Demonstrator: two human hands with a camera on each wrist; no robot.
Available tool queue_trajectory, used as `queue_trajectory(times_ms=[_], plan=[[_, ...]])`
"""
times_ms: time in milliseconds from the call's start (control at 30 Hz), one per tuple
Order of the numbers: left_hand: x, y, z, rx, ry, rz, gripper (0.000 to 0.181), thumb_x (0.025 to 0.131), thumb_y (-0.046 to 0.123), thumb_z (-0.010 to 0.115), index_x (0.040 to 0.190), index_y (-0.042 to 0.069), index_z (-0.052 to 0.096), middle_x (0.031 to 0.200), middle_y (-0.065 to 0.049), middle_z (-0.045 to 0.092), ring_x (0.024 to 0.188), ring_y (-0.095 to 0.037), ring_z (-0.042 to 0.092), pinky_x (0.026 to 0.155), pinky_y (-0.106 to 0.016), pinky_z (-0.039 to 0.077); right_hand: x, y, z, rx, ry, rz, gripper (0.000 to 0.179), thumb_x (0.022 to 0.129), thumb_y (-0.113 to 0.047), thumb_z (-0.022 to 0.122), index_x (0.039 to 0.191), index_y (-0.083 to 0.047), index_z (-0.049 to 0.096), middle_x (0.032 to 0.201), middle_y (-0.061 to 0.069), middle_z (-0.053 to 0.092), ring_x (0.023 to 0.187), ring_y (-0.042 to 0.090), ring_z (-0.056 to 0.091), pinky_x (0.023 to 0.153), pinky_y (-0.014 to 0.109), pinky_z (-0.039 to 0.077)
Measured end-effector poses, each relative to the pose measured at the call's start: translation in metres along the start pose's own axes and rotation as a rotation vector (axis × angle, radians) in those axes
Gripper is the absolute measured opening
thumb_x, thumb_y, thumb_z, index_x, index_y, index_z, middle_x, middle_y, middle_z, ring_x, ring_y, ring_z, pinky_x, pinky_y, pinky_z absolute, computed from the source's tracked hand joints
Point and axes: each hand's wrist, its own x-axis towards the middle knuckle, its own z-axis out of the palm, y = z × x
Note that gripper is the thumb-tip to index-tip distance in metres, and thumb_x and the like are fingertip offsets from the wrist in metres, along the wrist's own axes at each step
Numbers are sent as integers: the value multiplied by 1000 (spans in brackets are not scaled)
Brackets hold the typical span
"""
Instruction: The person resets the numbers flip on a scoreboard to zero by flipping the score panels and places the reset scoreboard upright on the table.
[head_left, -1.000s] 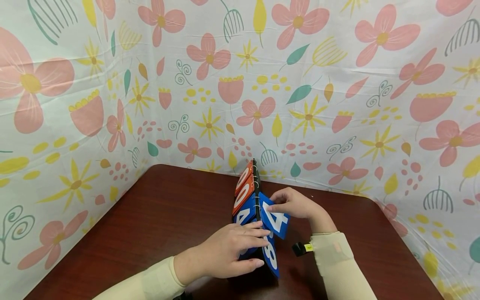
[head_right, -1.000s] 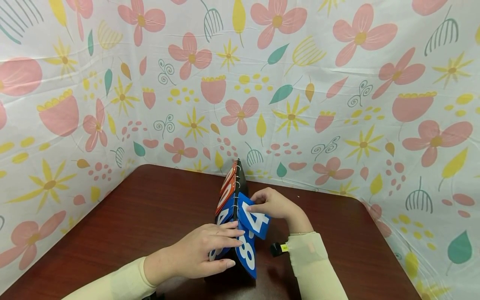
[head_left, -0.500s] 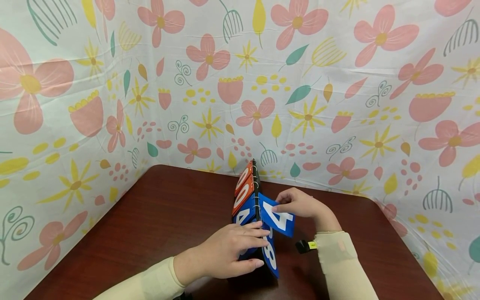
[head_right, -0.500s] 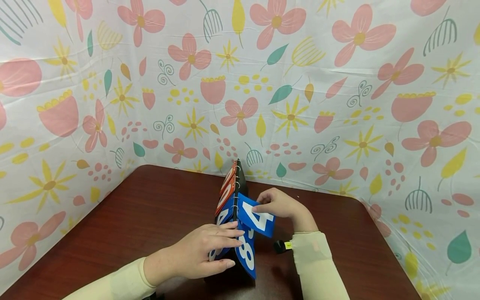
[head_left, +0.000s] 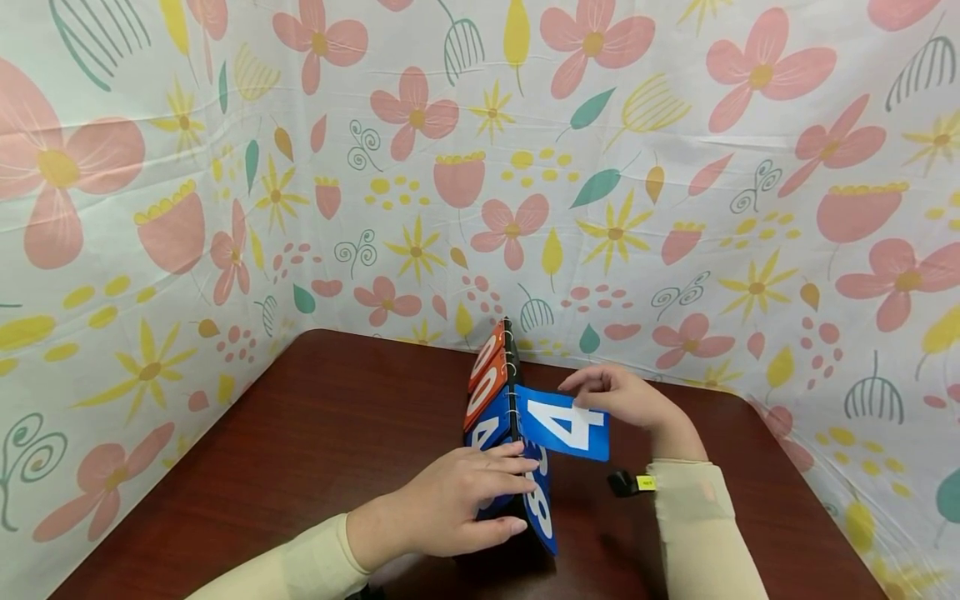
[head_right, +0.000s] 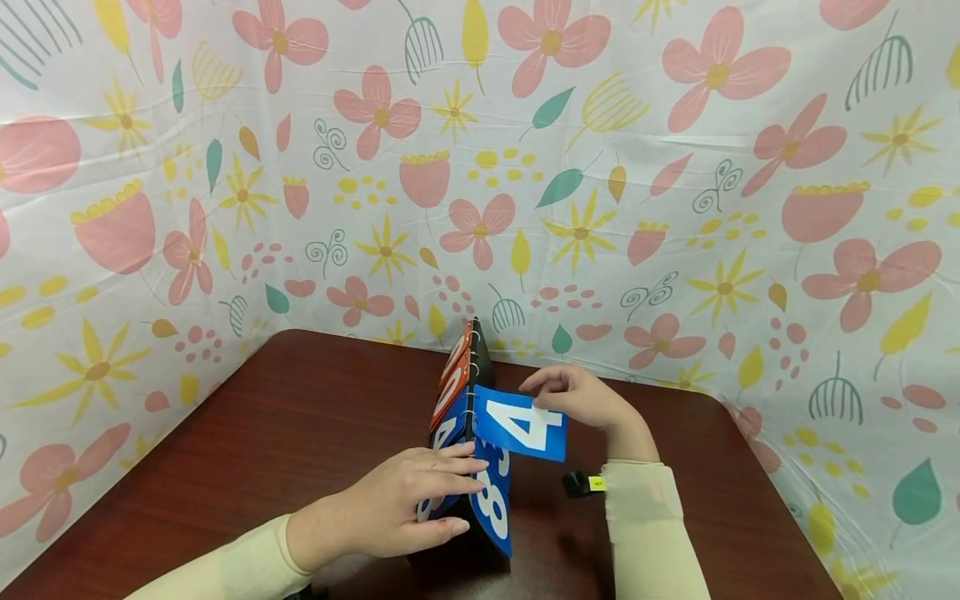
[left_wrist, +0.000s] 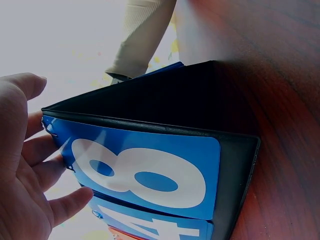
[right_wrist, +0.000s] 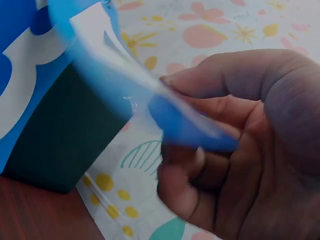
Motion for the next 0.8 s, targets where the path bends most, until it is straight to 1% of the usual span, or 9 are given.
queue_trajectory(times_ms=[67,167,233,300,367,533,633,733,800], plan=[[0,0,0,-6,-2,-3,41,107,42,52,141,24,64,152,7,56,150,-15,44,119,-42,43,-2,0,-3,53,31,-22,29,99,-14,66,125,-2,70,86,7,75,82,20,69,76,30,59],[0,0,0,-12,-6,-8,41,107,43,52,141,24,64,152,6,57,150,-17,45,119,-42,43,-4,0,-6,155,60,-58,31,102,-13,61,127,5,66,97,3,75,81,18,70,74,30,60],[0,0,0,-13,-7,-10,41,107,43,51,141,24,64,152,6,57,150,-17,45,119,-43,43,-5,-1,-7,238,49,-86,35,104,-13,57,129,9,62,104,2,74,79,17,72,72,31,63],[0,0,0,-10,-6,-9,41,107,43,52,141,23,64,152,5,57,150,-17,45,119,-42,43,-6,-1,-8,313,16,-105,36,105,-14,54,131,10,60,110,2,73,75,15,73,68,33,64],[0,0,1,-6,-4,-7,41,107,43,52,141,23,64,152,5,57,149,-17,45,119,-42,43,-6,-1,-9,369,-33,-122,35,106,-13,51,134,8,60,110,3,73,74,15,74,68,34,64],[0,0,1,-3,1,0,41,107,42,52,141,23,64,152,7,57,149,-16,46,119,-41,43,-5,2,-10,475,-130,-132,36,108,-8,46,141,-6,61,104,2,78,78,15,77,70,35,64],[0,0,1,-2,3,5,41,107,42,52,140,22,65,152,5,57,149,-17,46,119,-42,44,-4,4,-10,575,-159,-148,39,108,-3,42,140,-10,63,100,3,80,80,17,79,71,35,64],[0,-1,1,-1,5,12,41,107,41,52,140,20,65,151,4,58,149,-17,46,119,-42,44,-3,6,-11,664,-190,-183,43,108,1,37,138,-12,64,104,6,80,85,19,80,73,37,64],[0,-1,1,0,6,13,41,107,41,52,140,20,65,151,4,58,149,-18,46,119,-41,44,-1,8,-11,699,-194,-190,43,108,0,36,136,-13,65,109,7,79,87,21,80,74,38,64]])
